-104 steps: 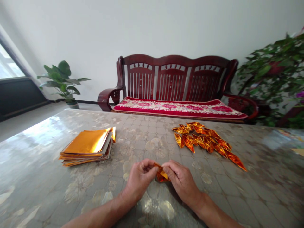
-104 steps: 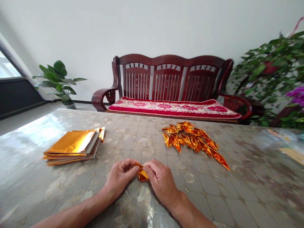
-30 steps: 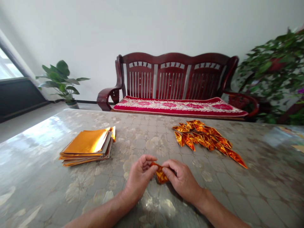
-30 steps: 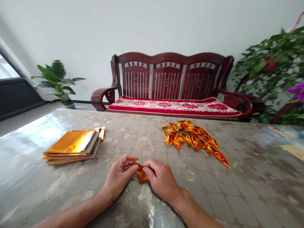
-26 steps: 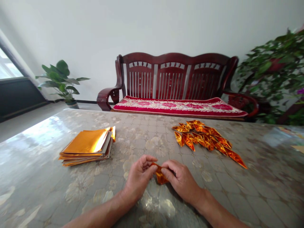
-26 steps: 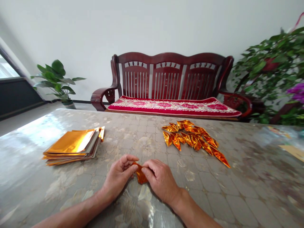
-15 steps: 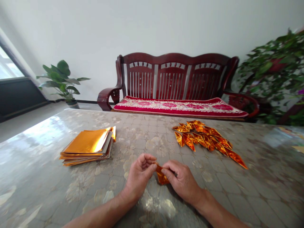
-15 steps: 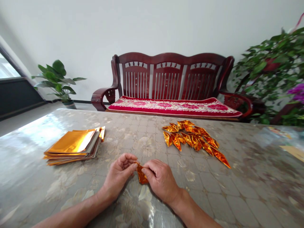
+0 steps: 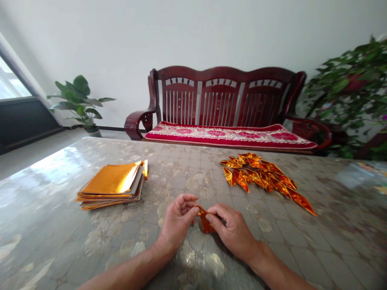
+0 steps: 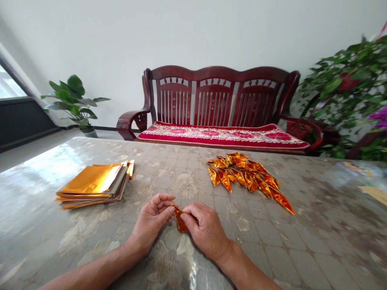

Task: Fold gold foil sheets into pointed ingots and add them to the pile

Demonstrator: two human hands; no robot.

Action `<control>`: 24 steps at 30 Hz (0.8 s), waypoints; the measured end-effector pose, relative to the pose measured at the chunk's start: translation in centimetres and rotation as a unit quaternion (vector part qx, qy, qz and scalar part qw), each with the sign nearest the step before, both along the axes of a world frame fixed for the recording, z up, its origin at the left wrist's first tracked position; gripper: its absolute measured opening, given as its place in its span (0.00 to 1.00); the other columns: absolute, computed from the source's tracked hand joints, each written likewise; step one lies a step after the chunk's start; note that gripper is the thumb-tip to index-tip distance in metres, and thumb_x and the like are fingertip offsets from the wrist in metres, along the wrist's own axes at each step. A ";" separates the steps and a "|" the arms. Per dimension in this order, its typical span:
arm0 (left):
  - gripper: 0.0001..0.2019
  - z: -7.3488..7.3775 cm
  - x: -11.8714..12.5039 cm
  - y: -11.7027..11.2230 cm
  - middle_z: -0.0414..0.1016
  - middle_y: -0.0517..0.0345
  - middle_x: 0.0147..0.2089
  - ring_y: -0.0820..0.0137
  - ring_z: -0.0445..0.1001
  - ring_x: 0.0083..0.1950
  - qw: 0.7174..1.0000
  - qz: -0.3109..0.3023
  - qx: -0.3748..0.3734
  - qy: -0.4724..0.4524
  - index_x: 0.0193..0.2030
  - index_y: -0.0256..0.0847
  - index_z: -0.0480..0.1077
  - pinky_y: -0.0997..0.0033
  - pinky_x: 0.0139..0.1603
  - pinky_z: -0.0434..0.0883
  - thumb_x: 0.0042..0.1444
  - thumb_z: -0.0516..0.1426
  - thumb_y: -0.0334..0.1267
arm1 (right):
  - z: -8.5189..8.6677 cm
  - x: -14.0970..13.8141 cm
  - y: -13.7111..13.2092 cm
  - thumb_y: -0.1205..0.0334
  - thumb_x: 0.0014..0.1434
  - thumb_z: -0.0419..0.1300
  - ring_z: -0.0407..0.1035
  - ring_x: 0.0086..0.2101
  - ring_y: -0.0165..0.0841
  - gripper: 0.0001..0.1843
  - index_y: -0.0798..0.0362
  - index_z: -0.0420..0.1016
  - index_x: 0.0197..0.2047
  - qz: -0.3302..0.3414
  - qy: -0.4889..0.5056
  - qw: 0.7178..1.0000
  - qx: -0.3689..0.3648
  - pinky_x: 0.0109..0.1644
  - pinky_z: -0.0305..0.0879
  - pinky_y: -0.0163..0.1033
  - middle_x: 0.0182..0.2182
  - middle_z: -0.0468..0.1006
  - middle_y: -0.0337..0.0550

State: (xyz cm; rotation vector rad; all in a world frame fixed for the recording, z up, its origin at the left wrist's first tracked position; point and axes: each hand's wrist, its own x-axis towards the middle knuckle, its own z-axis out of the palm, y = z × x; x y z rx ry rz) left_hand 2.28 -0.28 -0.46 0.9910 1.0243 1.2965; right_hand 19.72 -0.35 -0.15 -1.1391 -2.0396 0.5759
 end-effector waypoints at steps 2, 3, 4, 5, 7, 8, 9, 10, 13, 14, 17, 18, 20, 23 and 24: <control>0.18 0.1 0.0 0.0 0.74 0.63 0.28 0.75 0.71 0.26 1.000 0.001 0.000 -0.007 0.40 0.38 0.69 0.79 0.26 0.68 0.45 0.67 0.41 | 0.0 0.0 0.0 0.62 0.65 0.56 0.70 0.31 0.31 0.09 0.49 0.73 0.32 -0.002 0.001 1.000 0.006 0.38 0.62 0.34 0.28 0.75 0.37; 0.18 0.2 0.0 -0.1 0.73 0.64 0.27 0.76 0.70 0.25 1.000 -0.002 -0.003 -0.010 0.41 0.38 0.69 0.79 0.25 0.67 0.45 0.67 0.41 | -0.1 0.0 0.0 0.62 0.65 0.56 0.70 0.31 0.31 0.09 0.49 0.73 0.33 -0.004 0.001 1.000 0.008 0.38 0.62 0.34 0.28 0.76 0.37; 0.18 0.2 0.0 -0.1 0.73 0.65 0.26 0.77 0.69 0.24 1.000 -0.006 -0.006 -0.013 0.41 0.38 0.69 0.80 0.25 0.66 0.45 0.68 0.41 | -0.1 0.1 0.0 0.62 0.65 0.56 0.70 0.31 0.31 0.08 0.49 0.73 0.33 -0.006 0.001 1.000 0.009 0.38 0.62 0.34 0.28 0.76 0.37; 0.19 0.3 0.0 -0.1 0.72 0.65 0.26 0.78 0.68 0.24 1.000 -0.011 -0.009 -0.017 0.41 0.38 0.68 0.80 0.25 0.66 0.46 0.68 0.42 | -0.1 0.1 0.1 0.62 0.65 0.56 0.71 0.32 0.32 0.08 0.49 0.73 0.33 -0.008 0.000 1.000 0.009 0.38 0.62 0.34 0.28 0.76 0.37; 0.19 0.5 -0.1 -0.1 0.73 0.65 0.26 0.79 0.67 0.23 0.999 -0.021 -0.016 -0.023 0.40 0.38 0.68 0.81 0.25 0.65 0.46 0.68 0.42 | -0.2 0.1 0.1 0.62 0.65 0.56 0.72 0.33 0.32 0.08 0.49 0.74 0.35 -0.009 0.001 1.000 0.006 0.39 0.63 0.34 0.29 0.77 0.38; 0.19 0.5 -0.1 -0.1 0.73 0.65 0.26 0.79 0.67 0.23 0.999 -0.025 -0.021 -0.027 0.40 0.38 0.68 0.81 0.26 0.65 0.46 0.69 0.42 | -0.2 0.2 0.1 0.62 0.65 0.56 0.72 0.33 0.32 0.07 0.49 0.75 0.35 -0.009 0.002 1.000 0.005 0.39 0.63 0.34 0.30 0.78 0.38; 0.19 0.6 -0.1 -0.1 0.73 0.65 0.26 0.80 0.66 0.23 0.999 -0.029 -0.026 -0.032 0.40 0.38 0.67 0.82 0.26 0.64 0.46 0.69 0.42 | -0.2 0.2 0.1 0.62 0.65 0.56 0.73 0.34 0.32 0.07 0.49 0.75 0.36 -0.008 0.004 1.000 0.005 0.40 0.64 0.34 0.31 0.79 0.38; 0.19 0.6 -0.2 -0.1 0.73 0.66 0.26 0.80 0.66 0.23 0.998 -0.033 -0.031 -0.037 0.39 0.38 0.67 0.82 0.26 0.63 0.45 0.69 0.42 | -0.2 0.2 0.1 0.62 0.65 0.56 0.73 0.35 0.32 0.07 0.48 0.76 0.38 -0.007 0.006 1.000 0.004 0.41 0.64 0.34 0.32 0.79 0.38; 0.19 0.7 -0.3 -0.1 0.72 0.66 0.26 0.81 0.65 0.23 0.996 -0.051 -0.041 -0.054 0.38 0.38 0.68 0.83 0.26 0.62 0.45 0.70 0.42 | -0.3 0.1 0.0 0.63 0.65 0.56 0.74 0.36 0.32 0.07 0.48 0.76 0.40 -0.004 0.012 1.000 0.003 0.42 0.64 0.34 0.34 0.80 0.38; 0.19 0.7 -0.3 -0.1 0.72 0.66 0.26 0.81 0.65 0.23 0.996 -0.057 -0.043 -0.057 0.37 0.38 0.68 0.83 0.26 0.62 0.44 0.70 0.42 | -0.3 0.1 0.0 0.63 0.65 0.56 0.73 0.36 0.32 0.07 0.49 0.76 0.40 -0.002 0.012 1.000 0.000 0.43 0.64 0.34 0.34 0.80 0.38; 0.19 0.7 -0.3 0.0 0.71 0.66 0.24 0.81 0.65 0.23 0.994 -0.073 -0.046 -0.059 0.35 0.37 0.68 0.82 0.26 0.61 0.44 0.70 0.43 | -0.4 0.2 0.0 0.62 0.65 0.56 0.73 0.35 0.31 0.07 0.49 0.76 0.39 0.009 0.013 1.000 -0.008 0.42 0.64 0.33 0.33 0.79 0.38; 0.19 0.7 -0.4 0.1 0.71 0.66 0.24 0.81 0.65 0.23 0.994 -0.077 -0.046 -0.060 0.35 0.37 0.68 0.82 0.26 0.61 0.44 0.70 0.43 | -0.4 0.1 0.0 0.62 0.66 0.56 0.73 0.35 0.31 0.07 0.49 0.76 0.38 0.013 0.014 1.000 -0.009 0.41 0.63 0.33 0.32 0.79 0.38; 0.19 0.6 -0.4 0.2 0.71 0.66 0.24 0.80 0.64 0.23 0.994 -0.082 -0.046 -0.059 0.34 0.37 0.69 0.82 0.26 0.61 0.43 0.71 0.43 | -0.3 0.1 0.0 0.61 0.66 0.56 0.72 0.34 0.31 0.08 0.49 0.76 0.37 0.019 0.015 1.000 -0.010 0.40 0.63 0.33 0.31 0.78 0.38; 0.20 0.4 -0.4 0.2 0.71 0.66 0.24 0.80 0.64 0.23 0.993 -0.088 -0.046 -0.060 0.34 0.37 0.69 0.81 0.26 0.61 0.42 0.71 0.44 | -0.2 0.1 0.1 0.62 0.66 0.56 0.71 0.32 0.31 0.08 0.50 0.76 0.35 0.020 0.012 1.000 -0.007 0.39 0.62 0.33 0.30 0.78 0.38; 0.20 0.3 -0.4 0.2 0.70 0.66 0.24 0.81 0.63 0.23 0.993 -0.092 -0.047 -0.061 0.33 0.37 0.69 0.81 0.26 0.61 0.42 0.72 0.44 | -0.2 0.1 0.1 0.62 0.65 0.57 0.71 0.32 0.31 0.08 0.50 0.75 0.35 0.019 0.011 1.000 -0.006 0.39 0.62 0.33 0.29 0.78 0.38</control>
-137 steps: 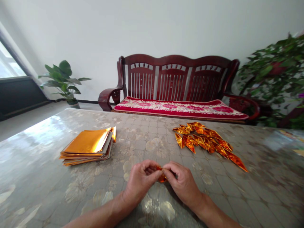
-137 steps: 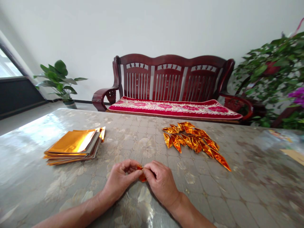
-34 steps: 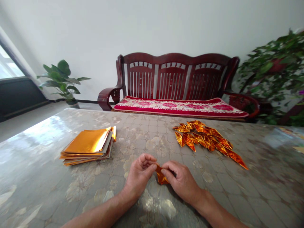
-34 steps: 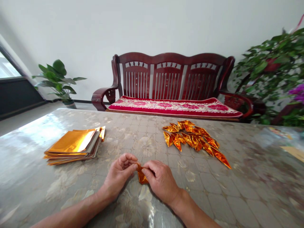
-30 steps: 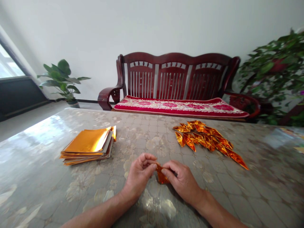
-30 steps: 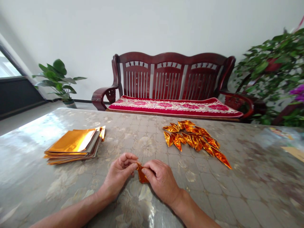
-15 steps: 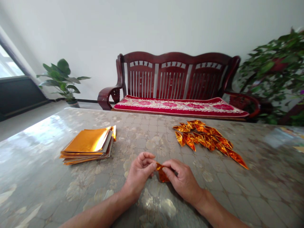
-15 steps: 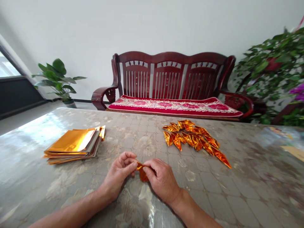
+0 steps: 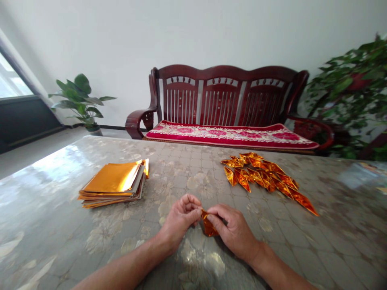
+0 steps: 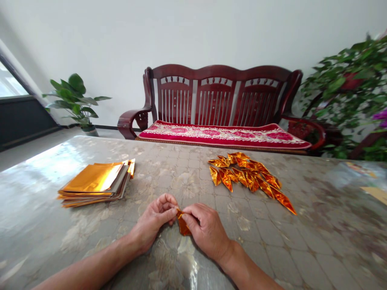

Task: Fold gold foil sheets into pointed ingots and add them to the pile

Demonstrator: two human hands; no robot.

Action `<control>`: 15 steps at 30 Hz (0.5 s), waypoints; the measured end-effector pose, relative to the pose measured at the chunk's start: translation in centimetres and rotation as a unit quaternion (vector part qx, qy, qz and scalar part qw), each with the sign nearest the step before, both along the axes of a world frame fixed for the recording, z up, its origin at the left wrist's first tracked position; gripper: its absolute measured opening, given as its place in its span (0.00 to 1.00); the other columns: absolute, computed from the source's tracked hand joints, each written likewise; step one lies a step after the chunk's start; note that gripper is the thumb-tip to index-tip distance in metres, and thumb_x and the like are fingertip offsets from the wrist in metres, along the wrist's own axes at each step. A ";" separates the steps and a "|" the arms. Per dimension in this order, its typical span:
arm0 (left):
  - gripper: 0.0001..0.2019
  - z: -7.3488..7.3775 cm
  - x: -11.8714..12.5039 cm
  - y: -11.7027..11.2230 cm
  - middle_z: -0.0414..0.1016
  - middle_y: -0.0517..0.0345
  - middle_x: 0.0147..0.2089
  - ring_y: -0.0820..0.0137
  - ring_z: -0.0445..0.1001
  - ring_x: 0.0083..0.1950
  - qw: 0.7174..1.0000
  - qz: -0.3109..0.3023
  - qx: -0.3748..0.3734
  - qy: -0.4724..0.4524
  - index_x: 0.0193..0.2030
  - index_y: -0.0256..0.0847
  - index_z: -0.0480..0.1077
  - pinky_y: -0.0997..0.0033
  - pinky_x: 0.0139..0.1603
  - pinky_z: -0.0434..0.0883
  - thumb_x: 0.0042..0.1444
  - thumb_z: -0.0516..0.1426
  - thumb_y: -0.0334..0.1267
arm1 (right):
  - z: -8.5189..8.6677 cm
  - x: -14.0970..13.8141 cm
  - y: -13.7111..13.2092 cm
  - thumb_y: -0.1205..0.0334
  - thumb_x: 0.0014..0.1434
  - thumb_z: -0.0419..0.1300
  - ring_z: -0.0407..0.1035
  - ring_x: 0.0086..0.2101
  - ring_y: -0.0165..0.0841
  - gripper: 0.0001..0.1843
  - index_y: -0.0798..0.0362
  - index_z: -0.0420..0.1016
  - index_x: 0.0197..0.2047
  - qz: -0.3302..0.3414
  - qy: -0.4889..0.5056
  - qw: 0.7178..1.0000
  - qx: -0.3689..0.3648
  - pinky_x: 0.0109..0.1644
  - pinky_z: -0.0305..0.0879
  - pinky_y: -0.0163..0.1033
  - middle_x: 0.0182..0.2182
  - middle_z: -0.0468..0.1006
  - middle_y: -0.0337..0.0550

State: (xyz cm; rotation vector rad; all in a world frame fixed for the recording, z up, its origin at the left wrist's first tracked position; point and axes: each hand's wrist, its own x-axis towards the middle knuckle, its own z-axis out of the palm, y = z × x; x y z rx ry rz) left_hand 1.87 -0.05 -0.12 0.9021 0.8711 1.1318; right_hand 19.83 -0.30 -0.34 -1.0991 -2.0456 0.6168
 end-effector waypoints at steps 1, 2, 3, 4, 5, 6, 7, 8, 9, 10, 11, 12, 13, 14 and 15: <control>0.20 -0.1 0.0 0.0 0.70 0.66 0.24 0.81 0.63 0.23 1.000 -0.006 0.000 0.001 0.33 0.37 0.69 0.81 0.26 0.61 0.42 0.72 0.45 | 0.0 0.0 0.0 0.62 0.65 0.57 0.71 0.32 0.30 0.08 0.50 0.75 0.34 -0.001 0.000 1.000 0.002 0.39 0.62 0.33 0.29 0.77 0.38; 0.20 -0.1 -0.1 0.0 0.69 0.67 0.23 0.81 0.63 0.23 1.000 -0.013 -0.001 0.002 0.33 0.37 0.69 0.82 0.25 0.61 0.43 0.71 0.45 | 0.0 0.0 0.0 0.63 0.65 0.57 0.71 0.31 0.30 0.08 0.50 0.75 0.34 -0.001 0.000 1.000 0.003 0.39 0.62 0.33 0.29 0.77 0.38; 0.20 -0.1 -0.1 0.0 0.68 0.67 0.23 0.81 0.62 0.23 1.000 -0.020 -0.001 0.004 0.33 0.37 0.68 0.82 0.25 0.60 0.43 0.71 0.45 | 0.1 0.0 -0.1 0.63 0.65 0.57 0.70 0.31 0.30 0.08 0.50 0.75 0.34 -0.001 0.001 1.000 0.004 0.39 0.62 0.32 0.28 0.77 0.37; 0.19 -0.1 -0.1 0.0 0.68 0.67 0.22 0.81 0.62 0.23 1.000 -0.027 -0.002 0.007 0.33 0.37 0.68 0.82 0.25 0.60 0.44 0.71 0.45 | 0.1 0.0 -0.1 0.63 0.65 0.57 0.70 0.31 0.30 0.08 0.50 0.75 0.34 -0.001 0.002 1.000 0.005 0.38 0.61 0.32 0.28 0.77 0.37; 0.19 -0.1 -0.2 0.0 0.67 0.68 0.22 0.81 0.62 0.22 0.999 -0.033 -0.003 0.009 0.33 0.37 0.68 0.82 0.25 0.60 0.44 0.71 0.45 | 0.1 0.0 -0.1 0.63 0.65 0.57 0.70 0.31 0.30 0.08 0.50 0.76 0.34 0.001 0.003 1.000 0.005 0.38 0.61 0.32 0.28 0.77 0.37; 0.20 -0.1 -0.2 0.0 0.67 0.68 0.22 0.81 0.62 0.22 0.999 -0.039 -0.005 0.010 0.33 0.37 0.68 0.82 0.25 0.60 0.44 0.71 0.46 | 0.1 0.0 -0.2 0.63 0.65 0.57 0.70 0.31 0.30 0.08 0.50 0.76 0.33 0.002 0.004 1.000 0.005 0.38 0.61 0.32 0.28 0.77 0.37; 0.20 -0.1 -0.3 0.0 0.68 0.67 0.22 0.81 0.62 0.22 0.999 -0.044 -0.008 0.011 0.33 0.37 0.68 0.82 0.25 0.60 0.44 0.71 0.46 | 0.2 0.0 -0.2 0.63 0.65 0.57 0.70 0.30 0.30 0.09 0.50 0.76 0.33 0.004 0.004 1.000 0.005 0.38 0.61 0.32 0.28 0.77 0.37; 0.20 0.0 -0.3 0.0 0.68 0.67 0.23 0.81 0.62 0.22 0.999 -0.049 -0.011 0.013 0.34 0.37 0.68 0.82 0.25 0.60 0.43 0.71 0.46 | 0.2 0.0 -0.2 0.63 0.65 0.57 0.70 0.30 0.30 0.09 0.50 0.76 0.33 0.005 0.004 1.000 0.004 0.38 0.61 0.32 0.27 0.77 0.37; 0.21 0.1 -0.3 0.1 0.68 0.67 0.23 0.82 0.62 0.22 0.998 -0.052 -0.014 0.014 0.34 0.37 0.68 0.82 0.25 0.60 0.43 0.71 0.47 | 0.2 0.0 -0.2 0.63 0.64 0.57 0.70 0.30 0.29 0.09 0.50 0.76 0.33 0.004 0.005 1.000 0.004 0.38 0.61 0.32 0.27 0.77 0.37; 0.21 0.1 -0.3 0.1 0.68 0.67 0.23 0.82 0.62 0.22 0.998 -0.054 -0.016 0.016 0.34 0.37 0.68 0.82 0.25 0.60 0.43 0.71 0.47 | 0.2 0.0 -0.2 0.63 0.64 0.57 0.70 0.30 0.29 0.09 0.50 0.76 0.32 0.004 0.005 1.000 0.002 0.37 0.61 0.32 0.27 0.77 0.37; 0.22 0.1 -0.3 0.1 0.68 0.67 0.23 0.82 0.62 0.22 0.998 -0.055 -0.018 0.018 0.34 0.36 0.68 0.82 0.25 0.60 0.43 0.71 0.47 | 0.2 0.0 -0.2 0.63 0.64 0.57 0.70 0.30 0.29 0.09 0.50 0.76 0.32 0.003 0.006 1.000 0.001 0.37 0.61 0.32 0.27 0.77 0.37; 0.22 0.1 -0.2 0.1 0.68 0.67 0.23 0.82 0.61 0.22 0.998 -0.054 -0.019 0.019 0.34 0.36 0.69 0.82 0.24 0.60 0.43 0.71 0.48 | 0.2 0.0 -0.2 0.63 0.64 0.57 0.70 0.30 0.29 0.09 0.50 0.76 0.32 0.001 0.006 1.000 0.000 0.37 0.61 0.32 0.27 0.77 0.37; 0.22 0.1 -0.2 0.1 0.68 0.67 0.23 0.82 0.61 0.22 0.998 -0.051 -0.018 0.019 0.34 0.36 0.69 0.82 0.25 0.60 0.42 0.71 0.48 | 0.2 0.0 -0.2 0.63 0.64 0.57 0.70 0.30 0.29 0.09 0.50 0.76 0.32 0.000 0.006 1.000 -0.002 0.37 0.61 0.32 0.27 0.77 0.37; 0.22 0.0 -0.2 0.1 0.69 0.66 0.24 0.82 0.62 0.23 0.999 -0.045 -0.014 0.018 0.34 0.36 0.69 0.82 0.25 0.60 0.42 0.72 0.48 | 0.2 0.0 -0.2 0.63 0.64 0.57 0.70 0.30 0.29 0.09 0.51 0.76 0.32 0.000 0.006 1.000 -0.004 0.37 0.61 0.32 0.27 0.77 0.37; 0.22 0.0 -0.1 0.1 0.70 0.66 0.25 0.82 0.62 0.23 0.999 -0.039 -0.009 0.015 0.34 0.36 0.69 0.82 0.25 0.61 0.42 0.72 0.47 | 0.2 0.0 -0.2 0.63 0.64 0.57 0.70 0.29 0.29 0.09 0.51 0.76 0.32 -0.001 0.006 1.000 -0.005 0.37 0.61 0.31 0.27 0.77 0.37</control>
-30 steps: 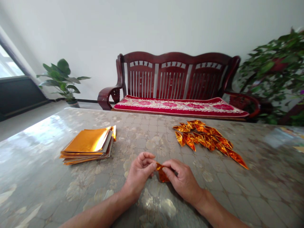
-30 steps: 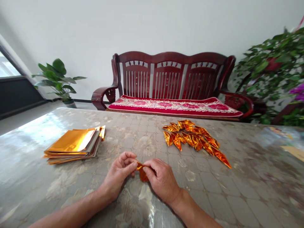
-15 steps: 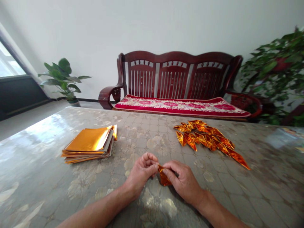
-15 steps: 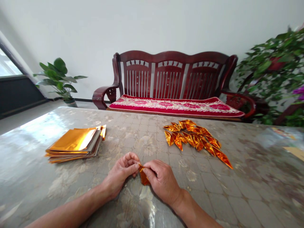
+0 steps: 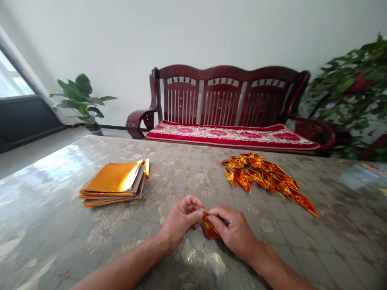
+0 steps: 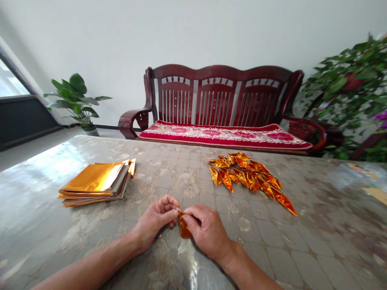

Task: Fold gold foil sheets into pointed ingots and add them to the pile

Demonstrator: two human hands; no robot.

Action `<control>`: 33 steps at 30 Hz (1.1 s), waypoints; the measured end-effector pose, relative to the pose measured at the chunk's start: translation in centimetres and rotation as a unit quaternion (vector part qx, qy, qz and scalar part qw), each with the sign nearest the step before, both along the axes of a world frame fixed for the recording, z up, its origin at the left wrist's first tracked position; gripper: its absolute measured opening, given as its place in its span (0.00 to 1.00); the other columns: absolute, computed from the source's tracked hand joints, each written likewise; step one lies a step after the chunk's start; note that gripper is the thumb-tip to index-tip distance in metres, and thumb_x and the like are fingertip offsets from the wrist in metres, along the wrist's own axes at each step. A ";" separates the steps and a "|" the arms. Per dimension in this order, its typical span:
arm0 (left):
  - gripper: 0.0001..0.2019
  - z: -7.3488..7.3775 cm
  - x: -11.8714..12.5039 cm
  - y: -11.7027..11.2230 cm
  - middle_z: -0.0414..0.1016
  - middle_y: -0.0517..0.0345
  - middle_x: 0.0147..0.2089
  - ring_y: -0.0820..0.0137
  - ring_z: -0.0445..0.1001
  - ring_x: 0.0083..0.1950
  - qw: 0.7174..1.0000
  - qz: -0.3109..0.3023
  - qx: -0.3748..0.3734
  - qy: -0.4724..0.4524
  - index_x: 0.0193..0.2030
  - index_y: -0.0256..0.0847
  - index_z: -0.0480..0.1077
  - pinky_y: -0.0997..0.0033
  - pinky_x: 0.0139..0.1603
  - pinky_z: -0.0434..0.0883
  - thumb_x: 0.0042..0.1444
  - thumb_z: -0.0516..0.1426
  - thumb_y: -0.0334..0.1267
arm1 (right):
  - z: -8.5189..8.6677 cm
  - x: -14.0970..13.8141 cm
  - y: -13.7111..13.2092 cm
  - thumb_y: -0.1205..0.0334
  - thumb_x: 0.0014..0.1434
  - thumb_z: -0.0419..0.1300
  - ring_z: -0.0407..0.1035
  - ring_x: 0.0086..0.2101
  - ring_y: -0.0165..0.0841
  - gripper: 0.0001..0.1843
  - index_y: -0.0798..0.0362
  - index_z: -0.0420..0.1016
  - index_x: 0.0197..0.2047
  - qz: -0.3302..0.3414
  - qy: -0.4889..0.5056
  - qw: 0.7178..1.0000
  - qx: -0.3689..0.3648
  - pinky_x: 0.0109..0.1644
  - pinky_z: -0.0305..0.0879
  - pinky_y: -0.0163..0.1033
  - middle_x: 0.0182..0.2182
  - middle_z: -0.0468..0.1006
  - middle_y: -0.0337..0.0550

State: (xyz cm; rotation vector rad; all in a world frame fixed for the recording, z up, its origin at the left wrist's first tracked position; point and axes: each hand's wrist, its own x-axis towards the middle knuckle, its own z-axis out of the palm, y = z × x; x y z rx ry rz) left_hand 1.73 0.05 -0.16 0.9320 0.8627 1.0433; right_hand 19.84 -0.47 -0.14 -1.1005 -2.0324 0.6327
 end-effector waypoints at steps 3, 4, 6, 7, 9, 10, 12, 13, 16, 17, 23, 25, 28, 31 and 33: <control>0.22 -0.2 0.0 0.0 0.70 0.66 0.26 0.82 0.64 0.25 0.999 0.022 0.018 -0.016 0.34 0.36 0.69 0.83 0.27 0.61 0.40 0.73 0.44 | 0.0 0.0 0.0 0.63 0.64 0.57 0.70 0.29 0.29 0.09 0.51 0.76 0.32 -0.002 0.002 1.000 -0.004 0.37 0.61 0.31 0.26 0.77 0.36; 0.22 -0.3 0.0 0.0 0.70 0.67 0.26 0.82 0.64 0.25 0.999 0.028 0.022 -0.023 0.34 0.36 0.68 0.83 0.28 0.62 0.40 0.73 0.42 | 0.0 0.0 0.0 0.63 0.64 0.57 0.70 0.29 0.29 0.09 0.51 0.76 0.32 -0.003 0.002 1.000 -0.005 0.37 0.61 0.31 0.26 0.77 0.36; 0.21 -0.3 0.0 0.1 0.71 0.67 0.26 0.82 0.65 0.26 0.999 0.034 0.027 -0.032 0.35 0.36 0.68 0.83 0.29 0.63 0.40 0.73 0.41 | 0.0 -0.1 0.0 0.63 0.64 0.57 0.70 0.29 0.28 0.09 0.51 0.76 0.32 -0.006 0.001 1.000 -0.007 0.36 0.60 0.31 0.26 0.76 0.36; 0.21 -0.3 0.1 0.1 0.72 0.66 0.26 0.81 0.66 0.26 0.998 0.037 0.030 -0.034 0.35 0.36 0.68 0.82 0.29 0.64 0.41 0.73 0.41 | 0.0 -0.1 0.0 0.63 0.64 0.57 0.70 0.28 0.28 0.09 0.51 0.75 0.31 -0.007 0.001 1.000 -0.008 0.36 0.60 0.31 0.25 0.76 0.36; 0.21 -0.2 0.1 0.0 0.73 0.64 0.26 0.81 0.67 0.26 0.998 0.042 0.033 -0.027 0.36 0.36 0.68 0.82 0.29 0.64 0.42 0.72 0.41 | 0.1 -0.2 0.0 0.63 0.64 0.57 0.69 0.28 0.28 0.10 0.51 0.75 0.31 -0.009 -0.001 1.000 -0.010 0.35 0.60 0.31 0.25 0.75 0.35; 0.20 -0.1 0.2 0.0 0.74 0.64 0.26 0.80 0.68 0.25 0.998 0.045 0.034 -0.020 0.36 0.36 0.68 0.81 0.29 0.65 0.42 0.72 0.41 | 0.1 -0.2 0.0 0.63 0.64 0.57 0.69 0.28 0.28 0.10 0.51 0.74 0.30 -0.009 -0.002 1.000 -0.011 0.35 0.60 0.31 0.25 0.75 0.35; 0.19 0.0 0.3 -0.1 0.75 0.61 0.26 0.79 0.69 0.25 0.998 0.047 0.035 -0.003 0.34 0.36 0.68 0.80 0.29 0.66 0.42 0.71 0.41 | 0.1 -0.2 -0.1 0.63 0.64 0.57 0.69 0.27 0.28 0.11 0.51 0.74 0.29 -0.008 -0.003 1.000 -0.012 0.35 0.60 0.31 0.24 0.75 0.35; 0.19 0.0 0.3 -0.2 0.76 0.61 0.26 0.79 0.69 0.25 0.998 0.048 0.037 0.005 0.34 0.36 0.68 0.80 0.29 0.66 0.42 0.71 0.40 | 0.1 -0.2 -0.1 0.63 0.63 0.57 0.69 0.27 0.28 0.11 0.52 0.73 0.29 -0.007 -0.004 1.000 -0.013 0.35 0.59 0.31 0.24 0.75 0.35; 0.15 0.0 0.4 -0.5 0.74 0.61 0.25 0.78 0.69 0.25 0.997 0.050 0.055 0.031 0.32 0.36 0.69 0.80 0.29 0.66 0.44 0.69 0.39 | 0.1 -0.2 -0.2 0.63 0.63 0.57 0.68 0.26 0.27 0.11 0.52 0.72 0.28 -0.007 -0.007 1.000 -0.008 0.34 0.59 0.31 0.23 0.74 0.35; 0.14 -0.1 0.4 -0.6 0.73 0.62 0.24 0.79 0.68 0.25 0.996 0.054 0.063 0.039 0.33 0.36 0.69 0.80 0.28 0.65 0.45 0.68 0.38 | 0.1 -0.2 -0.2 0.64 0.63 0.57 0.68 0.26 0.27 0.11 0.52 0.72 0.28 -0.008 -0.009 1.000 -0.007 0.34 0.59 0.31 0.23 0.74 0.35; 0.06 -0.4 0.1 -0.9 0.75 0.61 0.27 0.76 0.72 0.28 0.985 0.072 0.122 0.100 0.34 0.37 0.70 0.79 0.30 0.67 0.50 0.63 0.33 | -0.2 -0.1 -0.1 0.63 0.63 0.56 0.67 0.25 0.28 0.12 0.52 0.73 0.28 -0.018 -0.017 1.000 -0.004 0.33 0.59 0.31 0.22 0.73 0.35; 0.05 -0.3 0.1 -1.0 0.77 0.59 0.29 0.73 0.74 0.31 0.979 0.074 0.141 0.124 0.35 0.38 0.71 0.77 0.33 0.69 0.51 0.62 0.32 | -0.2 0.0 -0.1 0.62 0.63 0.56 0.68 0.25 0.28 0.12 0.52 0.74 0.28 -0.021 -0.018 1.000 -0.004 0.33 0.59 0.32 0.22 0.74 0.36; 0.04 0.0 0.1 -1.2 0.78 0.58 0.30 0.70 0.75 0.32 0.969 0.078 0.168 0.164 0.33 0.38 0.72 0.75 0.35 0.70 0.50 0.62 0.32 | -0.2 0.0 -0.1 0.61 0.64 0.56 0.69 0.26 0.29 0.12 0.52 0.75 0.30 -0.021 -0.018 1.000 -0.013 0.33 0.60 0.32 0.23 0.75 0.37; 0.05 -0.1 0.1 -1.2 0.79 0.57 0.30 0.70 0.75 0.31 0.968 0.084 0.162 0.173 0.34 0.38 0.72 0.74 0.34 0.70 0.51 0.63 0.35 | -0.1 -0.1 -0.1 0.61 0.64 0.56 0.70 0.27 0.30 0.12 0.52 0.76 0.30 -0.017 -0.019 0.999 -0.022 0.34 0.61 0.32 0.24 0.76 0.38; 0.07 -0.4 0.1 -1.1 0.79 0.57 0.30 0.70 0.75 0.30 0.972 0.083 0.145 0.162 0.36 0.38 0.71 0.74 0.33 0.70 0.52 0.63 0.37 | -0.1 -0.1 -0.1 0.61 0.64 0.56 0.70 0.27 0.30 0.12 0.51 0.75 0.30 -0.013 -0.024 0.999 -0.025 0.34 0.61 0.32 0.24 0.77 0.37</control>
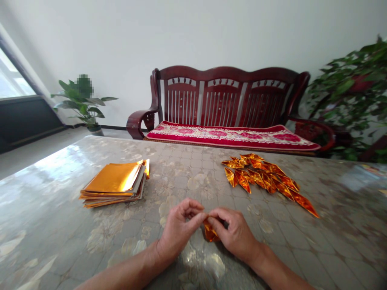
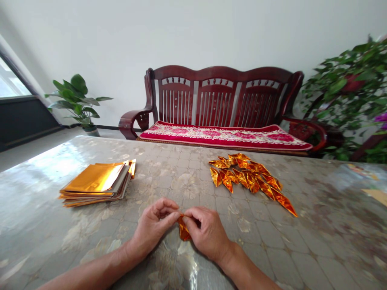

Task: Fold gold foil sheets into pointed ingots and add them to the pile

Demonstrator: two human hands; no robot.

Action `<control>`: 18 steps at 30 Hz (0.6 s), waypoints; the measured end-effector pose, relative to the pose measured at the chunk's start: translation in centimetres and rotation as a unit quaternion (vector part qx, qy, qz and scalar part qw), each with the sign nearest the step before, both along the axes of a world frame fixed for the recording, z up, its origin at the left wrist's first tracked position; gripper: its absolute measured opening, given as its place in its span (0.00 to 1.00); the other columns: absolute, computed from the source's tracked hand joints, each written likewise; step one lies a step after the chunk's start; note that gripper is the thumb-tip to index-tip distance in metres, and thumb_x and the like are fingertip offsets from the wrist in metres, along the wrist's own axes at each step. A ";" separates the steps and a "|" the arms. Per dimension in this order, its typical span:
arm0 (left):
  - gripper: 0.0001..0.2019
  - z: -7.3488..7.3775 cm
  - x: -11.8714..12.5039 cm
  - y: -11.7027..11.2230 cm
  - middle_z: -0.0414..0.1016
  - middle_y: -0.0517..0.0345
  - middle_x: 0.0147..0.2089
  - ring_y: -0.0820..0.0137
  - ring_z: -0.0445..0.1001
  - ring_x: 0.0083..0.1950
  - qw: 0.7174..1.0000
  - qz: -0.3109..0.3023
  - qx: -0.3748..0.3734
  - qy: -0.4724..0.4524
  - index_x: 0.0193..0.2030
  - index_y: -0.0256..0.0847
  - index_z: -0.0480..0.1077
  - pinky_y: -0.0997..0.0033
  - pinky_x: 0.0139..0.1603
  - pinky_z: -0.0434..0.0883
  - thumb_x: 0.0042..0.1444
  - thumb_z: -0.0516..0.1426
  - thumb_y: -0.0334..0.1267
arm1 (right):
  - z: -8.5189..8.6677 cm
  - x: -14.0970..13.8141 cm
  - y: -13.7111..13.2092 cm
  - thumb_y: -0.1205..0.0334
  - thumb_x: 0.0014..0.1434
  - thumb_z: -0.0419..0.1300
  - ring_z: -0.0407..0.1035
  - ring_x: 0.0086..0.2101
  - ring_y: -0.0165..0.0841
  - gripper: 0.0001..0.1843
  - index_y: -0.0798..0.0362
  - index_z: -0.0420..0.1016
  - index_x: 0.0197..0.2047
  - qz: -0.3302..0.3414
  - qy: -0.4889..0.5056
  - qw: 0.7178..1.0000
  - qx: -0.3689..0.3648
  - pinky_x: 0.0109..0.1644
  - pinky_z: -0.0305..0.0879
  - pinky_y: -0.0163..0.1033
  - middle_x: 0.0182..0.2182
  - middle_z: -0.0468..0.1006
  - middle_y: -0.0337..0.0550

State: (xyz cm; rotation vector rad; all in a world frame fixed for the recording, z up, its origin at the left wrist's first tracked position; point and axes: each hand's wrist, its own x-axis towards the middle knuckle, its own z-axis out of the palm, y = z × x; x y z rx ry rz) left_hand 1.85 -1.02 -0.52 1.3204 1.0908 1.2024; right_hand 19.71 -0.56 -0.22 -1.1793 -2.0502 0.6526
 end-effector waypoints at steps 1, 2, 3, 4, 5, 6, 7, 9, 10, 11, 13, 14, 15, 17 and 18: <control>0.08 -0.1 0.0 0.1 0.79 0.58 0.29 0.71 0.75 0.29 1.000 0.000 -0.006 -0.004 0.36 0.38 0.71 0.75 0.33 0.69 0.52 0.64 0.38 | 0.0 0.0 0.0 0.61 0.64 0.56 0.70 0.27 0.30 0.12 0.51 0.75 0.30 0.002 -0.003 1.000 -0.002 0.34 0.61 0.32 0.24 0.77 0.38; 0.09 -0.3 0.0 0.2 0.78 0.58 0.28 0.71 0.75 0.29 1.000 0.001 -0.010 -0.005 0.36 0.38 0.71 0.75 0.32 0.69 0.52 0.64 0.38 | -0.1 0.0 0.0 0.61 0.64 0.56 0.70 0.27 0.30 0.12 0.51 0.75 0.30 0.004 -0.005 1.000 -0.004 0.34 0.61 0.32 0.24 0.77 0.38; 0.09 -0.4 0.1 0.2 0.78 0.58 0.28 0.71 0.74 0.29 1.000 0.003 -0.011 -0.004 0.36 0.38 0.71 0.75 0.32 0.69 0.52 0.64 0.39 | -0.1 -0.1 0.0 0.61 0.64 0.56 0.70 0.27 0.30 0.12 0.51 0.75 0.29 0.005 -0.008 1.000 -0.005 0.34 0.61 0.32 0.24 0.77 0.38; 0.09 -0.4 0.1 0.3 0.78 0.58 0.28 0.71 0.74 0.29 1.000 0.005 -0.013 -0.003 0.36 0.38 0.71 0.75 0.32 0.69 0.52 0.64 0.38 | -0.2 0.0 0.0 0.61 0.64 0.56 0.70 0.27 0.30 0.12 0.51 0.75 0.29 0.005 -0.009 1.000 -0.006 0.33 0.60 0.32 0.25 0.77 0.38; 0.09 -0.5 0.1 0.3 0.78 0.58 0.28 0.71 0.74 0.29 1.000 0.006 -0.015 -0.003 0.36 0.38 0.71 0.75 0.32 0.69 0.51 0.64 0.38 | -0.2 0.0 0.0 0.61 0.64 0.56 0.70 0.27 0.30 0.12 0.51 0.75 0.29 0.004 -0.010 1.000 -0.006 0.33 0.60 0.32 0.25 0.77 0.38; 0.09 -0.5 0.2 0.3 0.78 0.58 0.29 0.71 0.74 0.29 1.000 0.007 -0.018 -0.002 0.36 0.38 0.71 0.75 0.32 0.69 0.51 0.64 0.38 | -0.3 0.0 0.0 0.62 0.64 0.56 0.70 0.27 0.30 0.12 0.51 0.75 0.29 0.002 -0.012 1.000 -0.006 0.33 0.60 0.32 0.24 0.77 0.38; 0.09 -0.5 0.2 0.3 0.78 0.58 0.29 0.71 0.74 0.29 1.000 0.007 -0.021 -0.001 0.36 0.38 0.71 0.75 0.32 0.69 0.51 0.64 0.38 | -0.3 0.0 0.0 0.62 0.64 0.56 0.70 0.27 0.30 0.12 0.51 0.75 0.29 0.001 -0.014 1.000 -0.006 0.33 0.60 0.32 0.24 0.77 0.38; 0.09 -0.6 0.3 0.3 0.78 0.58 0.29 0.72 0.74 0.29 1.000 0.008 -0.024 0.004 0.36 0.37 0.71 0.75 0.32 0.68 0.51 0.64 0.37 | -0.3 0.0 0.0 0.62 0.64 0.57 0.70 0.27 0.29 0.12 0.52 0.75 0.28 -0.001 -0.017 1.000 -0.005 0.33 0.60 0.32 0.24 0.77 0.37; 0.08 -0.7 0.4 0.2 0.77 0.58 0.29 0.72 0.73 0.29 1.000 0.008 -0.023 0.004 0.36 0.37 0.71 0.75 0.32 0.68 0.51 0.64 0.37 | -0.4 0.0 0.0 0.62 0.64 0.57 0.70 0.27 0.29 0.12 0.52 0.75 0.28 -0.001 -0.018 1.000 -0.005 0.33 0.60 0.32 0.24 0.77 0.37; 0.08 -0.7 0.4 0.2 0.77 0.59 0.29 0.72 0.73 0.29 1.000 0.009 -0.021 0.003 0.35 0.37 0.70 0.75 0.32 0.68 0.50 0.64 0.36 | -0.4 0.0 0.0 0.62 0.64 0.57 0.70 0.27 0.30 0.12 0.52 0.75 0.29 -0.001 -0.019 1.000 -0.005 0.33 0.60 0.32 0.24 0.77 0.37; 0.08 -0.7 0.5 0.2 0.75 0.60 0.28 0.73 0.72 0.29 1.000 0.012 -0.017 -0.004 0.34 0.38 0.70 0.76 0.32 0.68 0.49 0.64 0.36 | -0.4 0.0 0.0 0.62 0.64 0.56 0.70 0.27 0.30 0.12 0.52 0.76 0.29 -0.003 -0.019 1.000 -0.008 0.33 0.60 0.32 0.24 0.77 0.38; 0.08 -0.6 0.5 0.3 0.74 0.61 0.28 0.74 0.71 0.28 1.000 0.013 -0.016 -0.006 0.34 0.38 0.70 0.76 0.32 0.68 0.49 0.64 0.35 | -0.4 0.0 0.1 0.62 0.64 0.56 0.71 0.27 0.30 0.12 0.52 0.76 0.29 -0.003 -0.018 1.000 -0.010 0.33 0.60 0.32 0.24 0.78 0.38; 0.07 -0.5 0.5 0.3 0.73 0.62 0.27 0.74 0.71 0.28 1.000 0.015 -0.016 -0.006 0.33 0.38 0.69 0.76 0.31 0.68 0.48 0.64 0.34 | -0.4 0.0 0.1 0.62 0.63 0.56 0.71 0.27 0.30 0.12 0.52 0.76 0.29 -0.003 -0.018 1.000 -0.011 0.33 0.60 0.32 0.25 0.78 0.38; 0.07 -0.2 0.6 0.3 0.71 0.63 0.26 0.75 0.69 0.27 1.000 0.020 -0.013 0.002 0.31 0.38 0.69 0.77 0.30 0.67 0.47 0.63 0.33 | -0.3 -0.1 0.1 0.62 0.63 0.56 0.71 0.27 0.30 0.12 0.51 0.76 0.30 -0.001 -0.017 1.000 -0.015 0.33 0.61 0.32 0.25 0.78 0.38; 0.07 -0.1 0.6 0.3 0.70 0.64 0.25 0.75 0.68 0.26 1.000 0.022 -0.011 0.006 0.30 0.38 0.68 0.77 0.30 0.66 0.47 0.63 0.32 | -0.3 -0.2 0.1 0.62 0.63 0.56 0.71 0.27 0.30 0.12 0.51 0.76 0.30 0.001 -0.016 1.000 -0.017 0.33 0.61 0.32 0.25 0.78 0.38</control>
